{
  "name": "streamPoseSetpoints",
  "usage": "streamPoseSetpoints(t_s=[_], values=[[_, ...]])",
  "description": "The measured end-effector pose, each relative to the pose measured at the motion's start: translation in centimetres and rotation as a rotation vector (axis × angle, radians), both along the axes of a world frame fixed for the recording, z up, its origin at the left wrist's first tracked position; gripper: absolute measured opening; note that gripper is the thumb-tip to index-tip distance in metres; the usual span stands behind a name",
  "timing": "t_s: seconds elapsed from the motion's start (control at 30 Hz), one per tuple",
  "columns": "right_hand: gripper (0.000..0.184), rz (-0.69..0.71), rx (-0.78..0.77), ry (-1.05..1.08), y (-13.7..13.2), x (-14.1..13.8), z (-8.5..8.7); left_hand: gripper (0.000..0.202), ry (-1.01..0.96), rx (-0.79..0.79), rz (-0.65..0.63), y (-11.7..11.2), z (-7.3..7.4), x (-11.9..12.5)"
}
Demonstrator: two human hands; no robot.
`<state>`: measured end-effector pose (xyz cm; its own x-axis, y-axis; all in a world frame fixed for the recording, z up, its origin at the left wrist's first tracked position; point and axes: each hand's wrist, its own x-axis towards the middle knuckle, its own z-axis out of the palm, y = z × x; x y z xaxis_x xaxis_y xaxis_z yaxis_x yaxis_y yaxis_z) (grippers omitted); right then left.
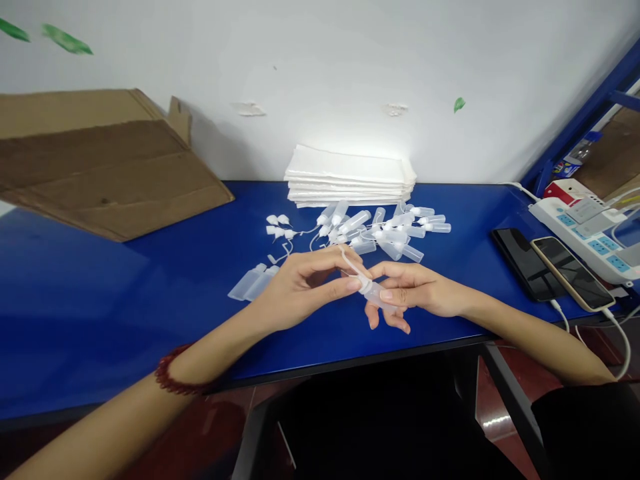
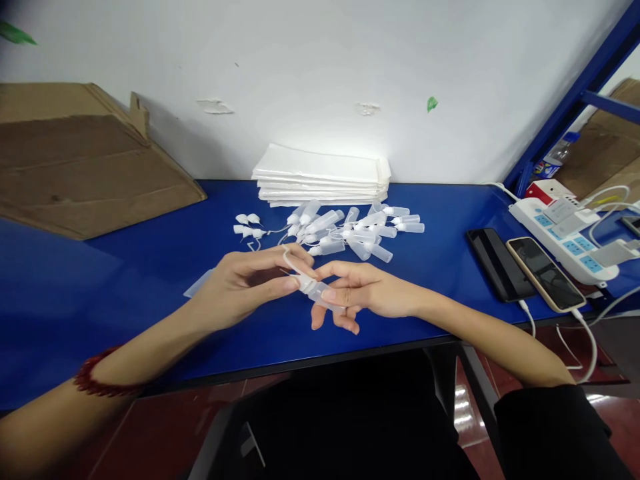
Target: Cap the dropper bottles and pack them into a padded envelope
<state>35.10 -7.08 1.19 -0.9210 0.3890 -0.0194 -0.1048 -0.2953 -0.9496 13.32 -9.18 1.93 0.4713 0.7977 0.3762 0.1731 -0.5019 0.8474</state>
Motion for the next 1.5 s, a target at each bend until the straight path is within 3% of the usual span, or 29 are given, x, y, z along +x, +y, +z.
streamPoseSetpoints(t_s=[0.17,0.33,0.47,0.53,0.63,0.77,0.87,0.93,1.0,1.13,1.23,1.33,1.5], values=[[0.030,0.004,-0.029,0.016,0.1,0.0,-0.3,0.012,0.067,0.022,0.016,0.1,0.0,-0.3],[0.030,0.064,-0.111,0.016,0.5,0.1,-0.8,0.013,0.094,0.191,-0.058,-0.2,0.0,-0.3],[0.026,0.056,0.031,-0.042,0.4,0.3,-0.4,0.017,0.093,0.200,-0.034,-0.6,-0.1,-0.2],[0.027,-0.005,0.238,-0.075,0.1,0.5,0.0,0.020,0.062,0.120,0.002,-0.6,-0.1,-0.2],[0.029,-0.149,0.756,-0.211,-0.4,0.6,0.3,0.011,0.098,-0.017,0.063,-0.6,0.2,-0.2],[0.030,-0.251,1.476,-0.400,-0.7,0.3,-0.6,0.037,0.321,-0.090,0.083,-0.4,0.7,0.1],[0.030,-0.308,1.730,-0.396,-0.4,0.1,-1.5,0.042,0.361,-0.078,0.064,-0.4,0.6,0.4],[0.028,-0.359,1.717,-0.348,-0.2,0.2,-1.7,0.035,0.362,-0.032,0.072,-0.5,0.3,0.5],[0.024,-0.405,1.563,-0.312,-0.2,0.2,-1.5,0.025,0.360,0.088,0.109,-0.6,-0.3,0.5],[0.017,-0.406,0.990,-0.257,-0.2,0.4,-0.6,0.012,0.322,0.358,0.147,-0.9,-1.0,0.5],[0.019,-0.329,0.653,-0.182,-0.2,0.3,0.0,0.012,0.269,0.244,0.135,-1.1,-0.6,0.7],[0.021,-0.346,0.702,-0.179,-0.3,0.3,0.2,0.023,0.270,0.013,0.118,-1.0,0.0,0.9],[0.018,-0.432,1.095,-0.241,-0.4,0.3,-0.4,0.038,0.178,-0.280,-0.018,-0.3,-0.5,0.9]])
